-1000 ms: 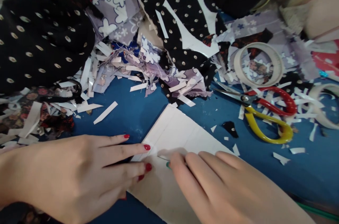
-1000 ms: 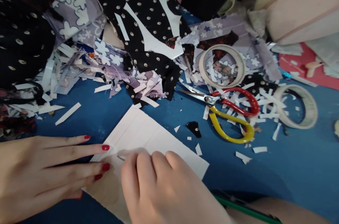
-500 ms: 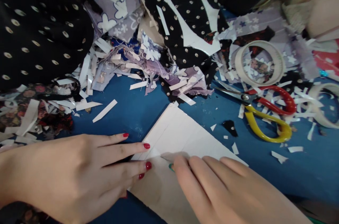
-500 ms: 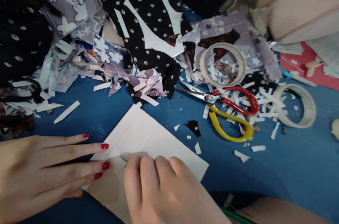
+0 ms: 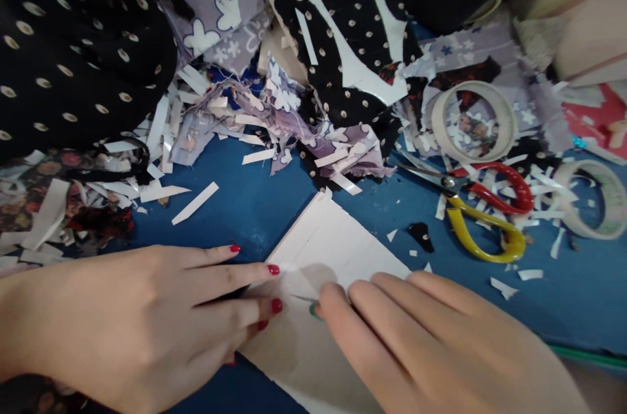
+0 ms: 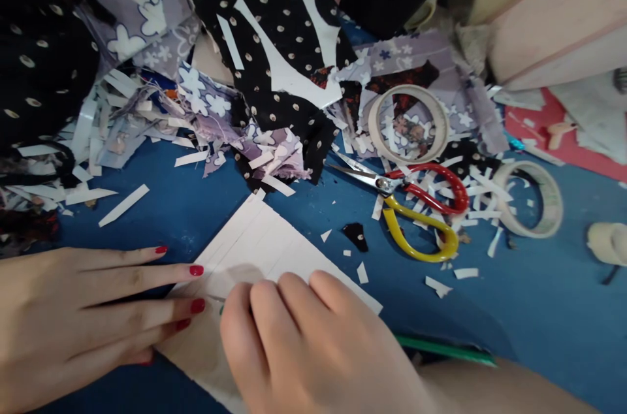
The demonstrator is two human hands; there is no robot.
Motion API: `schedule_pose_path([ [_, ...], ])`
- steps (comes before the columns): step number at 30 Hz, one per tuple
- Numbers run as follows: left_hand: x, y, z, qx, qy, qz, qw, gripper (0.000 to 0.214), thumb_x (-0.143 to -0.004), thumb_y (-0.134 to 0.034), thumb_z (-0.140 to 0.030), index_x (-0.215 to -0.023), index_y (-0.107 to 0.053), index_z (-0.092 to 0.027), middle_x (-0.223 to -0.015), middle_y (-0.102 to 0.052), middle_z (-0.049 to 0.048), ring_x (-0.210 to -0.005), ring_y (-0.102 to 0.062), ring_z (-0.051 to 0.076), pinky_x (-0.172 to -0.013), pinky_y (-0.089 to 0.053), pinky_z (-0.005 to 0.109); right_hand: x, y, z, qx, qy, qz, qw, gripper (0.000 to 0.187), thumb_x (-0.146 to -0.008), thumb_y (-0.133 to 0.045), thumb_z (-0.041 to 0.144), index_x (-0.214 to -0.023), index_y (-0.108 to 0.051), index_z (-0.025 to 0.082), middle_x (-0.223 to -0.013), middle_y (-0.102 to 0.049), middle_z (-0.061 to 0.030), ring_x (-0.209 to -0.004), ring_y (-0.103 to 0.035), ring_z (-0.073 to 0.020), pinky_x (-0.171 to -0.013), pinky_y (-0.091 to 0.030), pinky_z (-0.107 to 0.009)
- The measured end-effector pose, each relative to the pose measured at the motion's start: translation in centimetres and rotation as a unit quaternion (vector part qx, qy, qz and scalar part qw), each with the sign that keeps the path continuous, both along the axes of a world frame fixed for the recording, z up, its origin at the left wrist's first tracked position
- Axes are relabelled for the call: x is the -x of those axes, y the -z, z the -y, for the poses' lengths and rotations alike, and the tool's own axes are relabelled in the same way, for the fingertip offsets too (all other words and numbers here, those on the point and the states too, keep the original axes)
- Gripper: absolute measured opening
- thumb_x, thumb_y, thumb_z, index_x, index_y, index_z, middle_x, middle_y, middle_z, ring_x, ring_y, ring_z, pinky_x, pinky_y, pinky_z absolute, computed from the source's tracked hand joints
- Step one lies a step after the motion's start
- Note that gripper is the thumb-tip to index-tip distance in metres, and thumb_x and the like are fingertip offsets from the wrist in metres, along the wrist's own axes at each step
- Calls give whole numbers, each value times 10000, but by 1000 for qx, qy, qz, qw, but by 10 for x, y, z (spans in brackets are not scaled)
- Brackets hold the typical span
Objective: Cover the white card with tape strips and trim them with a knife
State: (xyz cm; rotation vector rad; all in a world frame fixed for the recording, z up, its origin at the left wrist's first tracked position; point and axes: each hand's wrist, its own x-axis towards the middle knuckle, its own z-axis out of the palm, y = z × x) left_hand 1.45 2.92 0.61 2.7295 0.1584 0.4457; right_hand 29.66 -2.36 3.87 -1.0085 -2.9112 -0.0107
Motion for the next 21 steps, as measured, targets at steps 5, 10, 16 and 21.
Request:
schedule_pose_path([
  [5,0,-2,0,-2,7,-16,1000,345,-1093,-466,-183,-1096,-811,-195,-1347,-776,38,-1332,-674,275,-1057,-639,405,6,8,-6,-18,-5,-8,1000,317,-970,-407,19,-1045,-683,155,-764,-744,-43,-626,-607,-178,-606,-438,-347],
  [10,1,0,2,12,-7,-3,1000,368,-1119,-426,-140,-1104,-792,-169,-1327,-779,42,-1317,-670,282,-1038,-637,453,6,5,-9,-1,-30,32,999,293,-1012,-403,47,-1092,-665,153,-814,-750,-34,-651,-631,-168,-634,-438,-340],
  [16,0,-1,2,9,-9,4,1000,347,-1119,-443,-138,-1084,-788,-166,-1306,-784,42,-1309,-669,284,-1020,-643,448,6,8,-8,-4,-30,33,999,272,-1019,-412,49,-1095,-654,148,-807,-740,-32,-660,-635,-174,-649,-437,-345],
  [21,-2,-2,3,6,-21,12,1000,366,-1126,-431,-143,-1061,-791,-164,-1268,-800,28,-1253,-695,255,-1016,-643,413,6,7,-8,-10,-27,30,999,267,-1006,-412,41,-1087,-647,142,-797,-732,-32,-646,-633,-178,-640,-429,-351],
])
